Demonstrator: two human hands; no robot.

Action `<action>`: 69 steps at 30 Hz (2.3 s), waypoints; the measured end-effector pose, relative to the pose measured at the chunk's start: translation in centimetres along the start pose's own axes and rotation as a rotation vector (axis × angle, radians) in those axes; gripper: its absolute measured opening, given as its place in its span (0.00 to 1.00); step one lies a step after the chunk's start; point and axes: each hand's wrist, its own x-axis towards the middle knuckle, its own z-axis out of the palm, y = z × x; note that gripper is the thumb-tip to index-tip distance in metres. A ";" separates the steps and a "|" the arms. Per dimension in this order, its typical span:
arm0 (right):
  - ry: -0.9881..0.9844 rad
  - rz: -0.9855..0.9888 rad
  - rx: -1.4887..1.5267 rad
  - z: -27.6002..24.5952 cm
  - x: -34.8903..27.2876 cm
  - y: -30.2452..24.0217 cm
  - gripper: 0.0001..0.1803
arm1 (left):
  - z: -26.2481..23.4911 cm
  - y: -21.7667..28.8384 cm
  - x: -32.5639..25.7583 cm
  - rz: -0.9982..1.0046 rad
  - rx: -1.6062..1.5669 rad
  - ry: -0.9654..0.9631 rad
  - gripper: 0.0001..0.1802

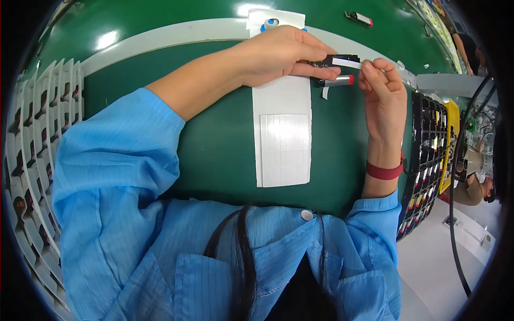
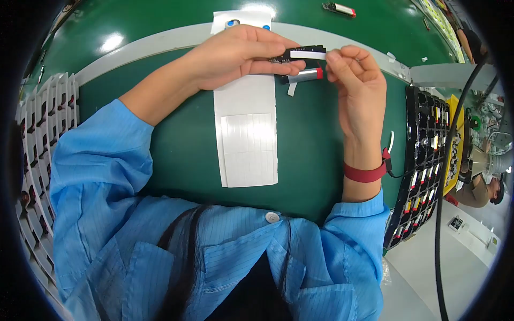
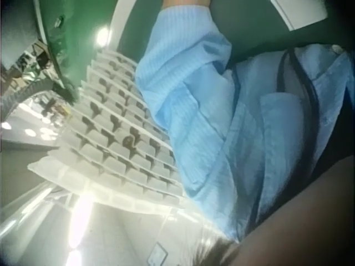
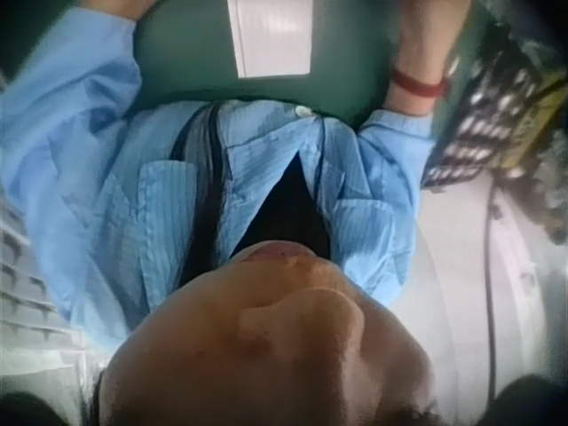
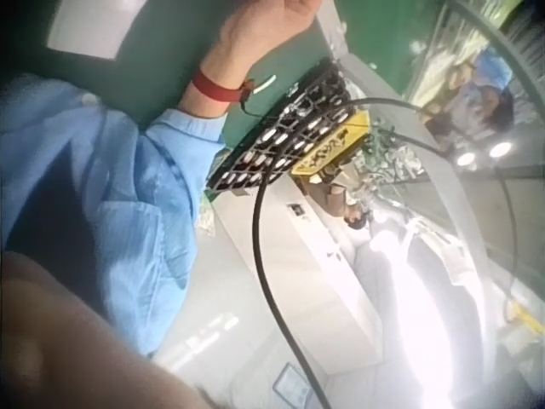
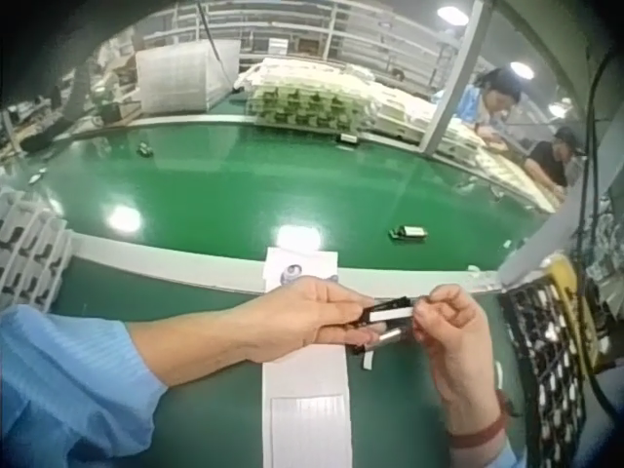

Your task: The person assembles electronic components by attaching batteries and wires to plastic housings by hand.

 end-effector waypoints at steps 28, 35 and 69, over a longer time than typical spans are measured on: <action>0.061 -0.283 -0.378 2.0 -0.4 0.9 0.08 | 0.1 0.5 -0.4 -0.039 0.046 0.031 0.16; 0.075 -0.281 -0.365 1.8 -0.2 1.0 0.08 | 0.4 0.2 -0.5 -0.008 0.095 0.042 0.16; -0.290 -0.715 -1.096 1.8 -0.3 -1.2 0.11 | -0.4 1.4 -0.9 -0.274 -0.054 -0.181 0.21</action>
